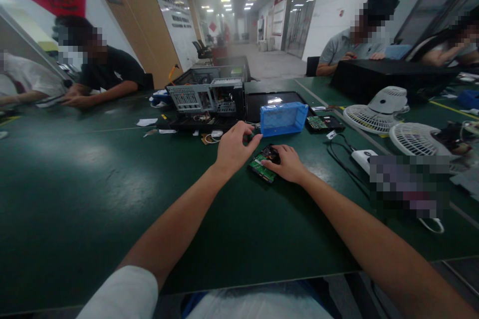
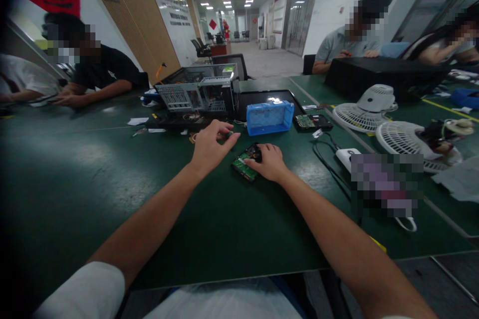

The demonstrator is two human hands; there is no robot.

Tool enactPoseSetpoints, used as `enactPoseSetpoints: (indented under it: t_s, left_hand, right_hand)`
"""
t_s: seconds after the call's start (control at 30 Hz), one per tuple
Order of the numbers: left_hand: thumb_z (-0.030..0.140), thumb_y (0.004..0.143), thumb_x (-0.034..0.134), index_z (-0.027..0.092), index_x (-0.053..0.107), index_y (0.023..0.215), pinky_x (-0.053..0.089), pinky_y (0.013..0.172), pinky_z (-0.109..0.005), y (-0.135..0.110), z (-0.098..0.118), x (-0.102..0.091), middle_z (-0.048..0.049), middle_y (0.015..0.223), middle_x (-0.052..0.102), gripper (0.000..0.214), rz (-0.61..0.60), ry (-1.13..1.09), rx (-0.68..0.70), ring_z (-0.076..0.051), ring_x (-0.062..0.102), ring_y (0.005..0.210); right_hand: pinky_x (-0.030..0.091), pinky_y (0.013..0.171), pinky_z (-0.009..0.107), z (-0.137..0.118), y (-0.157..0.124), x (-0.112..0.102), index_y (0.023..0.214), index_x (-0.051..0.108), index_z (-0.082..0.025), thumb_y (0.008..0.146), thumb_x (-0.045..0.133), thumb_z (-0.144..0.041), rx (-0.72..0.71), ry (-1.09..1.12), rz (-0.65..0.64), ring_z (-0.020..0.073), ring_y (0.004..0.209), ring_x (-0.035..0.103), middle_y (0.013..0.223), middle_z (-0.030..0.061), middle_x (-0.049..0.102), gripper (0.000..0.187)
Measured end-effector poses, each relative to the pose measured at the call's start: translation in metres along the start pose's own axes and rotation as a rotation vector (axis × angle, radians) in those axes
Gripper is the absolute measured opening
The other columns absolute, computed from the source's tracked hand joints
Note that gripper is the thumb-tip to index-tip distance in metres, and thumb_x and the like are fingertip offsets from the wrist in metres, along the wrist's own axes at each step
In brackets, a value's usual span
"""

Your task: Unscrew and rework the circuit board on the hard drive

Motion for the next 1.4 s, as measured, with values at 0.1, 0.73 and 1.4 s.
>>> enactPoseSetpoints:
  t_s: [0.1,0.73,1.4]
  left_hand:
    - [0.025,0.093,0.066,0.021,0.06,0.097,0.058,0.076,-0.03,0.001,0.002,0.0,-0.0053,0.103,0.069,0.009,-0.038,0.031,0.038,-0.019,0.067,0.093]
    - [0.022,0.098,0.061,0.021,0.069,0.108,0.057,0.099,-0.038,0.003,0.001,0.0,-0.0062,0.112,0.074,0.013,-0.084,0.007,0.132,-0.021,0.07,0.107]
    - [0.02,0.09,0.071,0.022,0.07,0.105,0.058,0.093,-0.039,0.007,-0.004,-0.005,-0.0068,0.11,0.067,0.014,-0.061,0.008,0.061,-0.022,0.066,0.103]
  right_hand:
    - [0.036,0.113,0.05,0.0,0.0,0.0,0.142,0.056,-0.017,0.088,0.054,-0.077,-0.006,-0.002,-0.005,0.0367,0.13,0.053,0.137,0.0177,0.062,0.08]
    - [0.034,0.114,0.054,-0.001,-0.001,-0.002,0.143,0.052,-0.011,0.083,0.056,-0.081,0.079,-0.047,0.028,0.0414,0.131,0.051,0.136,0.0225,0.061,0.093]
    - [0.036,0.113,0.053,-0.002,0.0,-0.003,0.145,0.051,-0.011,0.084,0.055,-0.081,0.079,-0.042,-0.002,0.0419,0.131,0.051,0.138,0.0228,0.059,0.093]
Point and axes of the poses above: each hand's wrist, its own y-axis towards the middle knuckle, its own x-axis out of the palm, z = x × y, the point moved 5 cm from there along y, towards the middle knuckle
